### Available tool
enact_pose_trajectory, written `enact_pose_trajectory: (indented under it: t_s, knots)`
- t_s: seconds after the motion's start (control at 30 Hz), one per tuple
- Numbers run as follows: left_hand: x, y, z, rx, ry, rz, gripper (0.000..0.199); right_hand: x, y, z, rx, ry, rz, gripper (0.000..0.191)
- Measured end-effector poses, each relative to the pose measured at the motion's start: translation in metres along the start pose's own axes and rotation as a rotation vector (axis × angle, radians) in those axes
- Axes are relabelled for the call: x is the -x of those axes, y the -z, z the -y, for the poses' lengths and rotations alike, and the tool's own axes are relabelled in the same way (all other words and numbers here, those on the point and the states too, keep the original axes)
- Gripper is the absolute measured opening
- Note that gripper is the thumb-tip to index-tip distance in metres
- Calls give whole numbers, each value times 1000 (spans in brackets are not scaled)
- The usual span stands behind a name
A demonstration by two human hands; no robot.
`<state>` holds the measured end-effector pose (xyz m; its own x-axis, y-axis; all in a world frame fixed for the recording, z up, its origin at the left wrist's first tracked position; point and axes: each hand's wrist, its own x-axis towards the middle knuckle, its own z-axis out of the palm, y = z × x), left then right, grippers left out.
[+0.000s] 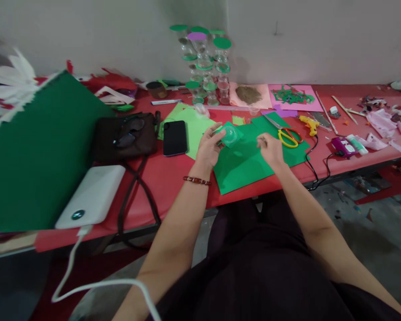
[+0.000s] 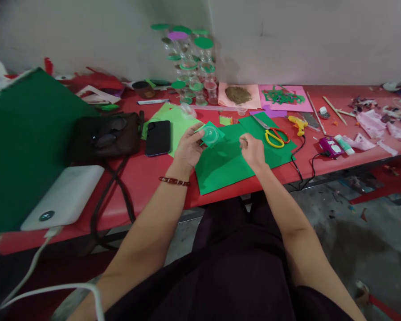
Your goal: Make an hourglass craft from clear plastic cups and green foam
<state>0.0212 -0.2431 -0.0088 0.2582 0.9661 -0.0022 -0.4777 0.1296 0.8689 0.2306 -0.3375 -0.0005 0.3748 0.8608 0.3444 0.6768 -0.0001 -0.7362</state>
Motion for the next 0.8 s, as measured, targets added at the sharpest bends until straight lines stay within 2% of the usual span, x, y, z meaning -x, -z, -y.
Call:
enact_pose_trajectory:
  t_s: [0.07, 0.2, 0.33, 0.43, 0.57, 0.6, 0.67, 0.73, 0.8]
  knots:
    - [1, -2, 1, 4, -29, -8, 48, 2, 8, -2, 140, -1, -28, 24]
    - [3, -4, 1, 17, -30, -17, 47, 4, 22, -6, 289, 46, -37, 10]
    - [3, -5, 2, 31, -10, 19, 46, 10, 32, -7, 263, 57, -47, 23]
    - [2, -4, 1, 62, -40, 23, 41, 19, 40, -11, 236, 151, -49, 18]
    - [0, 0, -3, 106, -152, -2, 28, 31, 53, -14, 169, 8, -34, 28]
    - [-1, 1, -4, 116, -177, -19, 25, 34, 57, -10, 114, -1, -42, 28]
    - [-2, 3, -7, 135, -191, -54, 23, 41, 64, 5, -31, 71, -63, 23]
    - [-2, 3, -8, 139, -152, -83, 22, 54, 71, 30, -146, 139, -64, 27]
    - [-1, 1, -7, 117, -74, -90, 23, 77, 80, 60, -229, 113, -32, 36]
